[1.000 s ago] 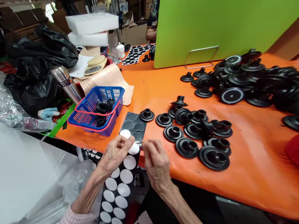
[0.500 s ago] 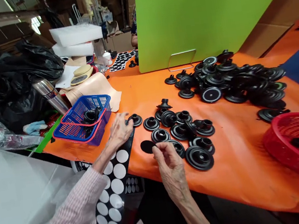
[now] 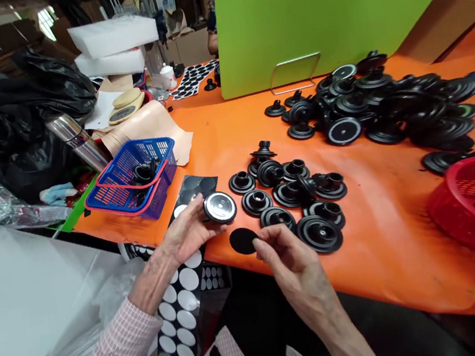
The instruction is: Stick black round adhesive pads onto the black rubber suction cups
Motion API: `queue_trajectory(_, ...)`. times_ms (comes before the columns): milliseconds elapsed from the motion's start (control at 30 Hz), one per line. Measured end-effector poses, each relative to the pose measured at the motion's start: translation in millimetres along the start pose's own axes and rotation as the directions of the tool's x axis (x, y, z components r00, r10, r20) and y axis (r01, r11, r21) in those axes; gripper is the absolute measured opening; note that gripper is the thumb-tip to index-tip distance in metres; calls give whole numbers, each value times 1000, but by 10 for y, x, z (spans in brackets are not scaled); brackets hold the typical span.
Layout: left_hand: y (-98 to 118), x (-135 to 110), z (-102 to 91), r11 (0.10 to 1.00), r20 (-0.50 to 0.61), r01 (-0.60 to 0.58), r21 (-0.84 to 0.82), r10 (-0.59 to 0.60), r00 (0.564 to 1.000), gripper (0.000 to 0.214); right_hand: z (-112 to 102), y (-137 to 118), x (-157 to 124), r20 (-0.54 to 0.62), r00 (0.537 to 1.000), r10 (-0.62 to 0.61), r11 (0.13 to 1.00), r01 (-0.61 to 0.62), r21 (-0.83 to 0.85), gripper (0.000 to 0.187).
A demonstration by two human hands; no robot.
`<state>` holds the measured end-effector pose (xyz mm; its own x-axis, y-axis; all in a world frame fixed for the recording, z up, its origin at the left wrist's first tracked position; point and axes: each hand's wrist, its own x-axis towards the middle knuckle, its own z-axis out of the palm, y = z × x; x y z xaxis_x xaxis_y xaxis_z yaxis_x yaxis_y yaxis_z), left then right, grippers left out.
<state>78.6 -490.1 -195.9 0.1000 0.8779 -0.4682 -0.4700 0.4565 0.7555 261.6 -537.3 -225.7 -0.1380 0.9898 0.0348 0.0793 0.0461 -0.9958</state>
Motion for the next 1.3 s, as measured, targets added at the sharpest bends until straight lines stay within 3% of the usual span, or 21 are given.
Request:
queue_trajectory(100, -156, -221, -8, 997, 42, -62, 44, 61, 997, 21, -5, -57, 13, 18, 993, 114, 979, -116, 169, 25)
queue_trajectory(167, -228, -321, -23, 994, 51, -74, 86, 70, 996, 31, 17, -48, 20, -44, 990, 134, 970, -122, 209, 25)
queue_trajectory(300, -325, -427, -71, 994, 48, -66, 88, 62, 997, 46, 125, 7, 7, -152, 983, 104, 983, -79, 163, 27)
queue_trajectory(533, -416, -465, -94, 994, 40, -64, 86, 61, 997, 49, 333, 24, -51, -183, 969, 164, 979, -137, 152, 30)
queue_trajectory(767, -427, -480, -86, 994, 27, -60, 95, 58, 998, 50, 387, 55, -56, -211, 960, 182, 972, -145, 183, 29)
queue_trajectory(967, -454, -475, -83, 994, 0, -51, 98, 52, 999, 49, 402, 69, -67, -233, 959, 160, 980, -125, 155, 26)
queue_trajectory(1300, -521, -439, -121, 991, 19, -101, 84, 100, 995, 45, 490, 177, -88, -295, 955, -21, 993, -14, -118, 19)
